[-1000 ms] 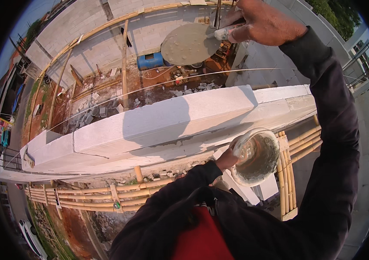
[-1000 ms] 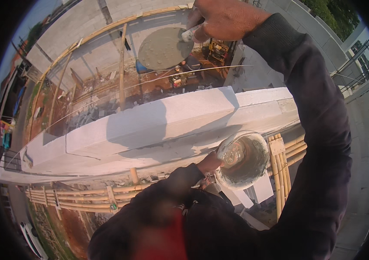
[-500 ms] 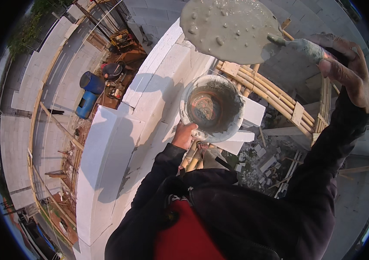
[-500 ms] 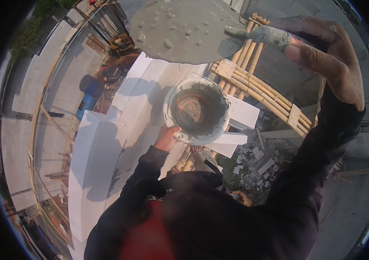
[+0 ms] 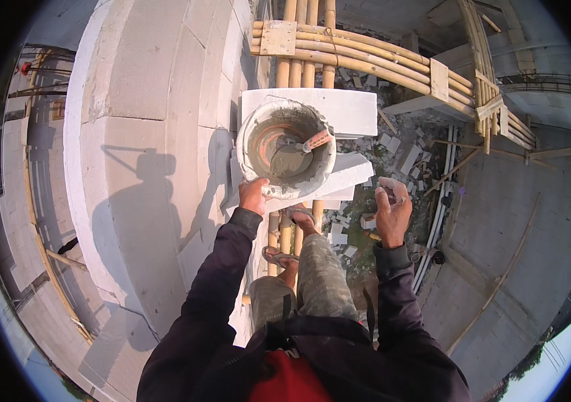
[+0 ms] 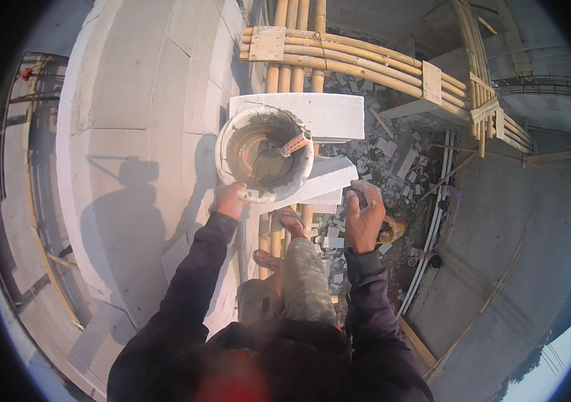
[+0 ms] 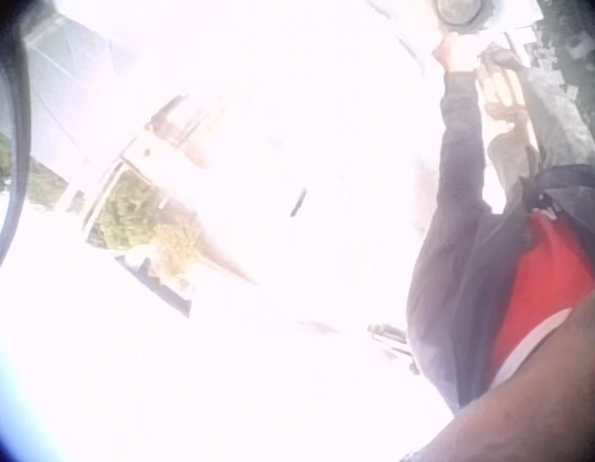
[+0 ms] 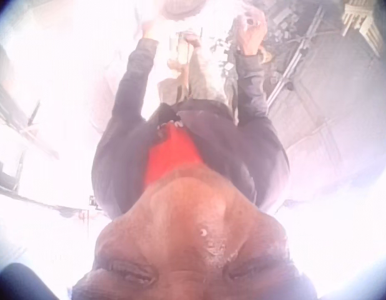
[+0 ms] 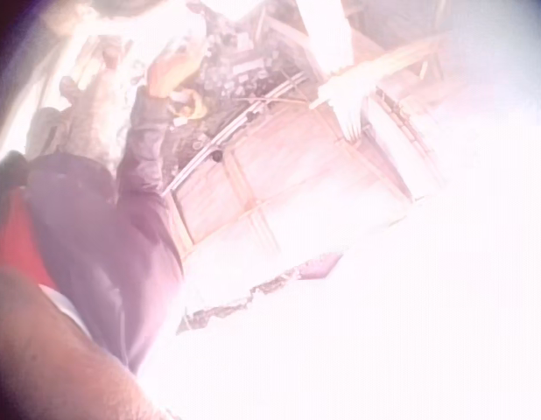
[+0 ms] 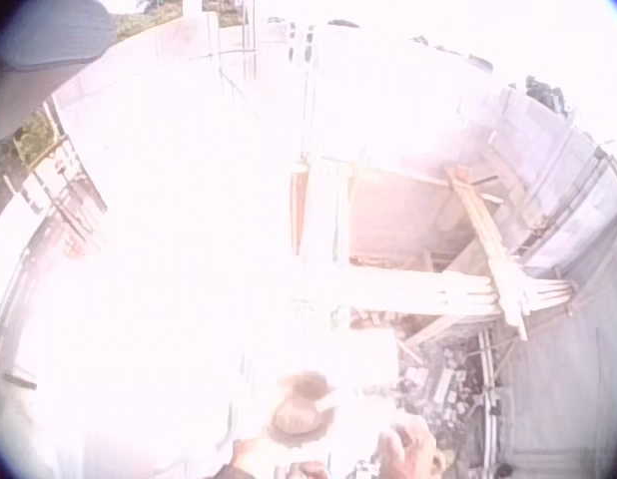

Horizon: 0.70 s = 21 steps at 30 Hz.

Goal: The person measures a wall section, scoops mortar from a bucket, applies it to a white block, places the block on the wall, and taps it into alignment with a hammer. The process is repeated for additional blocks.

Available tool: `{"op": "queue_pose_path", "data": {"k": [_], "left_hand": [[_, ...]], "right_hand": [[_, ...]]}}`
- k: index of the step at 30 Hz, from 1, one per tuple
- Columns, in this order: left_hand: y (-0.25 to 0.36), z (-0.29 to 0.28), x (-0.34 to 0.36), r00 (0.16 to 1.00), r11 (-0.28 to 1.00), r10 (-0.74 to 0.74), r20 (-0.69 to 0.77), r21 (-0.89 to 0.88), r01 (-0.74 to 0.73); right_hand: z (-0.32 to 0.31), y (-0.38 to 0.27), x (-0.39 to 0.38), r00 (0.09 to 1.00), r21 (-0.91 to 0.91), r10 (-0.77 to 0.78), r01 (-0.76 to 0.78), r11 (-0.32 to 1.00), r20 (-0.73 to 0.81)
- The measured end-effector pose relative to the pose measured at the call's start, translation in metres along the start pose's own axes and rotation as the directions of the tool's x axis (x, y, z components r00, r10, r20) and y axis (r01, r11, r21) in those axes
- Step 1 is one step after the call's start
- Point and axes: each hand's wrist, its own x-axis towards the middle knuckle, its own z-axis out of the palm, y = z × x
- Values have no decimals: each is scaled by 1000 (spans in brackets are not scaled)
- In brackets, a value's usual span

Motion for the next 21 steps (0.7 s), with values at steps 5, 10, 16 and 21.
{"op": "queue_pose_path", "data": {"k": [5, 10, 16, 21], "left_hand": [[0, 34, 156, 996, 999, 43, -74, -9, -44], [-10, 62, 234, 999, 985, 32, -42, -167, -39], [-20, 48, 244, 1000, 983, 19, 9, -181, -17], [-15, 29, 215, 986, 985, -104, 131, -124, 121]], "right_hand": [[29, 197, -26, 922, -121, 370, -357, 926, 111], [127, 263, -39, 721, 90, 679, -692, 716, 140], [249, 263, -12, 557, 355, 831, -775, 522, -5], [289, 234, -1, 381, 388, 898, -811, 438, -219]]}}
